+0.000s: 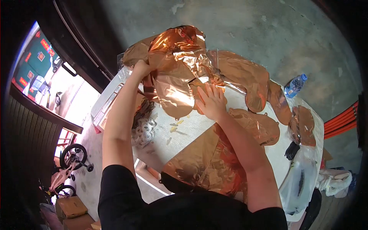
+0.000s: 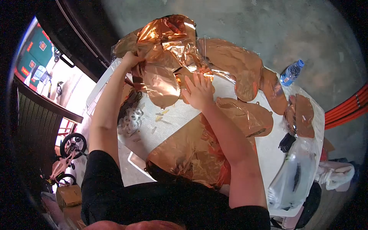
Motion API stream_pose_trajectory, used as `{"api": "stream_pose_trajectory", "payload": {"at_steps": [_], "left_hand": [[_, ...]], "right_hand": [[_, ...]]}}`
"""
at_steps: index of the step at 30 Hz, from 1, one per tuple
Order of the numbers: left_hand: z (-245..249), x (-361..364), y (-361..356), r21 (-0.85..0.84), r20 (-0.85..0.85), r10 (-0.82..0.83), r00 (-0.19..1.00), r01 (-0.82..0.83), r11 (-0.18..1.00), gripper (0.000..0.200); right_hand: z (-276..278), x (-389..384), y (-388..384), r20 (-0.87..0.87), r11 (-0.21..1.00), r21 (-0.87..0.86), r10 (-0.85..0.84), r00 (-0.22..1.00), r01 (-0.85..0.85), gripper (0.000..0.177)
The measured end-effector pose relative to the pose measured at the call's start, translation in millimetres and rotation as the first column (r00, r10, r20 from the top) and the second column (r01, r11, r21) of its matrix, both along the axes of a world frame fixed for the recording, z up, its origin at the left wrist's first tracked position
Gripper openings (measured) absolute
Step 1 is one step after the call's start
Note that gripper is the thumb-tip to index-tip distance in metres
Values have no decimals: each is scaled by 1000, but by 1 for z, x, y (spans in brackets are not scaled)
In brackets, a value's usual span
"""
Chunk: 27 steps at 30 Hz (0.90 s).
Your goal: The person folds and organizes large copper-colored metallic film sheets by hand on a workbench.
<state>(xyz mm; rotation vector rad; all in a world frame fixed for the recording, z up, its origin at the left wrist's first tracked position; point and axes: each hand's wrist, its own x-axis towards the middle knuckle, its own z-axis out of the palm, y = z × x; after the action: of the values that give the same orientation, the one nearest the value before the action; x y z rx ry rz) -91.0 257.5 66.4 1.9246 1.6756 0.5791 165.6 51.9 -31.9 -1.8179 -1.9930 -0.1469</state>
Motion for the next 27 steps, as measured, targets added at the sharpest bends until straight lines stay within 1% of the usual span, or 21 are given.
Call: {"api": "stream_pose_trajectory", "payload": {"at_steps": [2, 3, 5, 6, 8, 9, 10, 11, 12, 14, 15, 16, 18, 19, 20, 22, 23, 24, 25, 26, 27], "left_hand": [[-6, 3, 0, 191, -162, 24, 987, 7, 981, 32], [-1, 5, -5, 191, -162, 20, 987, 12, 981, 32], [21, 8, -16, 146, 18, -68, 998, 65, 987, 28], [24, 7, -11, 146, 17, -70, 997, 67, 987, 28], [34, 6, 4, 378, -64, -86, 994, 104, 920, 30], [49, 10, 2, 377, -63, -87, 994, 105, 920, 30], [72, 18, -5, 435, -206, 19, 978, 75, 897, 29], [87, 27, -8, 494, -337, 131, 932, 56, 868, 28], [90, 34, -4, 493, -336, 129, 933, 58, 868, 28], [97, 48, 8, 565, -547, 179, 818, 203, 800, 26], [93, 55, 17, 545, -603, 159, 782, 258, 798, 29], [87, 57, 22, 548, -598, 156, 786, 260, 795, 29], [73, 58, 30, 654, -633, 263, 728, 321, 685, 33], [64, 57, 33, 632, -652, 304, 694, 276, 724, 37], [54, 55, 34, 632, -650, 301, 698, 277, 724, 37], [26, 47, 45, 852, -420, 462, 781, 163, 498, 42], [11, 41, 57, 889, -368, 502, 783, 137, 438, 46], [14, 40, 53, 888, -370, 499, 784, 139, 439, 46], [16, 36, 48, 827, -398, 307, 864, 194, 528, 44], [18, 32, 43, 757, -398, 105, 911, 262, 598, 43], [25, 34, 29, 756, -400, 104, 911, 263, 599, 43]], "right_hand": [[0, 0, 0, 4, 1000, 20, 0, 1000, 0, 53], [-1, 1, 0, 6, 999, 40, 4, 1000, -4, 53], [-1, 1, 0, 11, 998, 62, 4, 1000, -5, 52], [-1, 1, 0, 17, 996, 84, 9, 1000, -11, 52], [-1, 1, 0, 13, 996, 87, 11, 1000, -12, 52], [-1, 1, 0, 10, 996, 91, 14, 1000, -15, 52], [0, 1, -1, 11, 996, 90, 13, 1000, -14, 52], [3, 1, -1, 7, 995, 94, 44, 999, -45, 53], [5, 1, -3, 3, 992, 97, 76, 997, -76, 53], [13, -1, -6, -24, 993, 92, 77, 997, -75, 54], [16, -2, -8, -51, 993, 89, 79, 996, -74, 55], [19, -2, -10, -45, 994, 91, 73, 996, -68, 55], [22, -4, -15, -53, 970, 239, 62, 997, -48, 57], [25, -4, -16, -79, 975, 197, 120, 990, -103, 54], [24, -3, -16, -76, 976, 196, 117, 990, -100, 54], [17, -2, -16, -111, 982, 136, 146, 983, -131, 48], [14, -2, -14, -136, 975, 176, 162, 977, -137, 45], [14, -1, -14, -137, 976, 174, 158, 978, -133, 45], [14, -1, -14, -127, 976, 170, 159, 979, -136, 45], [14, -2, -14, -116, 976, 166, 162, 980, -142, 46], [14, -2, -14, -118, 976, 165, 161, 980, -141, 46]]}}
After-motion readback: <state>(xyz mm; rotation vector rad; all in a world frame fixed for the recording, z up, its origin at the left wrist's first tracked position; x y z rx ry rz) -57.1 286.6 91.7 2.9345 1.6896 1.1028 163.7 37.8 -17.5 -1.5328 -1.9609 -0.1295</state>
